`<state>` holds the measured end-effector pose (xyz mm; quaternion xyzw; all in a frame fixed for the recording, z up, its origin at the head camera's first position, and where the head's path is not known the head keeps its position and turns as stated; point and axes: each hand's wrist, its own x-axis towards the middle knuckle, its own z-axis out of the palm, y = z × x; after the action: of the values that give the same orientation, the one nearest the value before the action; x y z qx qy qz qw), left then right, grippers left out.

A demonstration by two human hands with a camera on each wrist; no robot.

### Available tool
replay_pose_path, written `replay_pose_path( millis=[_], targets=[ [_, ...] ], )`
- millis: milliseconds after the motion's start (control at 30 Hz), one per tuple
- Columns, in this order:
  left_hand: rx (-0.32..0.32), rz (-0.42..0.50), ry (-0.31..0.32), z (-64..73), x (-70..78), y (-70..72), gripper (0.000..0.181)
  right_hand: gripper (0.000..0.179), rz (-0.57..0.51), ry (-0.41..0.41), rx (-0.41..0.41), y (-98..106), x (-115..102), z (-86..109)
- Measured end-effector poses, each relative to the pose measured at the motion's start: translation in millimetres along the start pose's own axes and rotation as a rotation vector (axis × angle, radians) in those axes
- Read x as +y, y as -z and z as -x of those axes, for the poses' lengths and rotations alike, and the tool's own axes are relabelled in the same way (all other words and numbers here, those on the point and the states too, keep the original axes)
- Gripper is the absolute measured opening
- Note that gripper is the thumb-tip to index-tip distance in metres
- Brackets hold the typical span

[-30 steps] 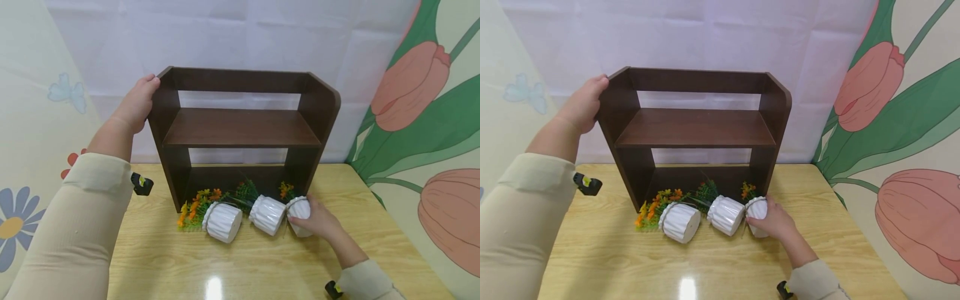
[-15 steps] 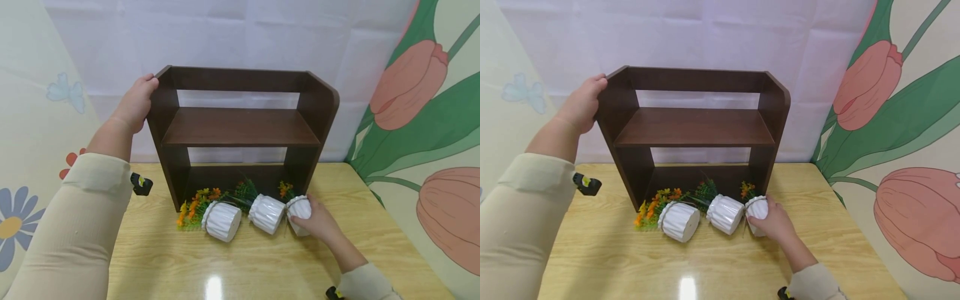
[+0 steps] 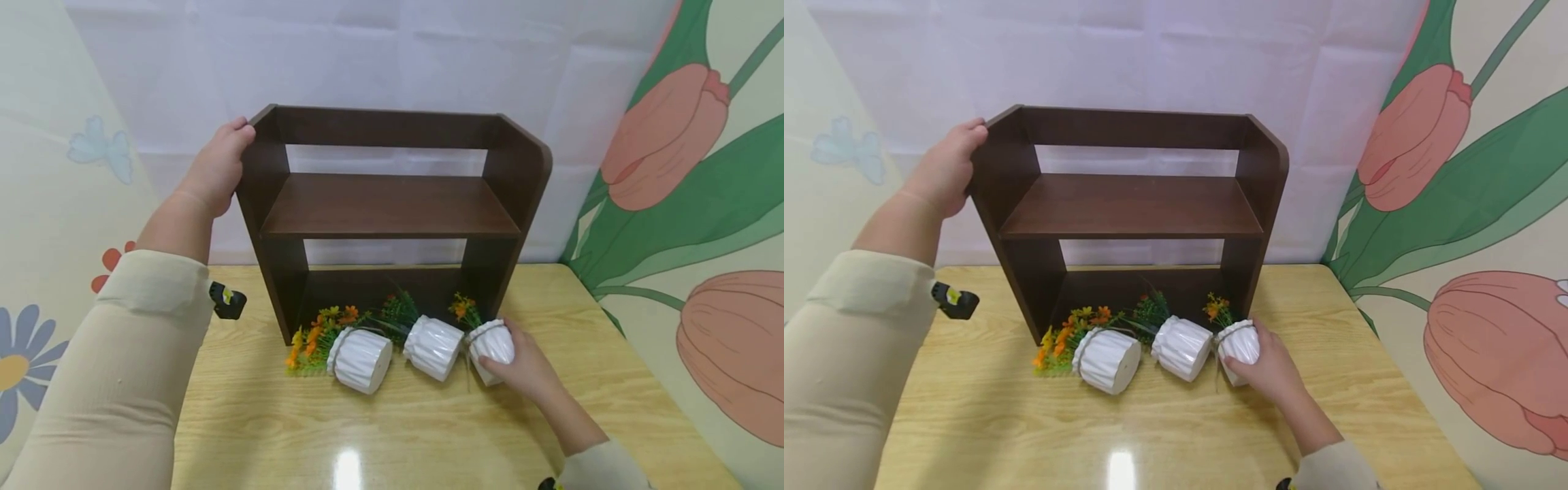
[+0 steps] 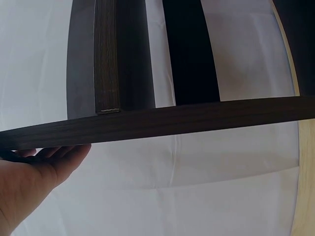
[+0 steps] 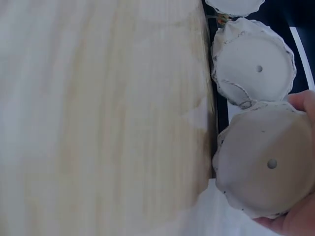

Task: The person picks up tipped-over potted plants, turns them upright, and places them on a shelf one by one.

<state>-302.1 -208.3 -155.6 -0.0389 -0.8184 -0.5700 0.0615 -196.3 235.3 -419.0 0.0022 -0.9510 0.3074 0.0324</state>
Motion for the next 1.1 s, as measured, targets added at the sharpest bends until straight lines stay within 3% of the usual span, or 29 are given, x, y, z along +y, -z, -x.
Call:
replay_pose_path(
  millis=[733,1100],
  targets=[
    [-0.025,-0.004,0.004,2.3,-2.1,1.2,0.063,0.094,-0.024,0.135,0.059,9,29,19.3],
    [-0.015,0.000,0.005,2.5,-4.4,5.1,0.063,0.097,-0.214,0.119,-0.034,18,36,27.2]
  ],
)
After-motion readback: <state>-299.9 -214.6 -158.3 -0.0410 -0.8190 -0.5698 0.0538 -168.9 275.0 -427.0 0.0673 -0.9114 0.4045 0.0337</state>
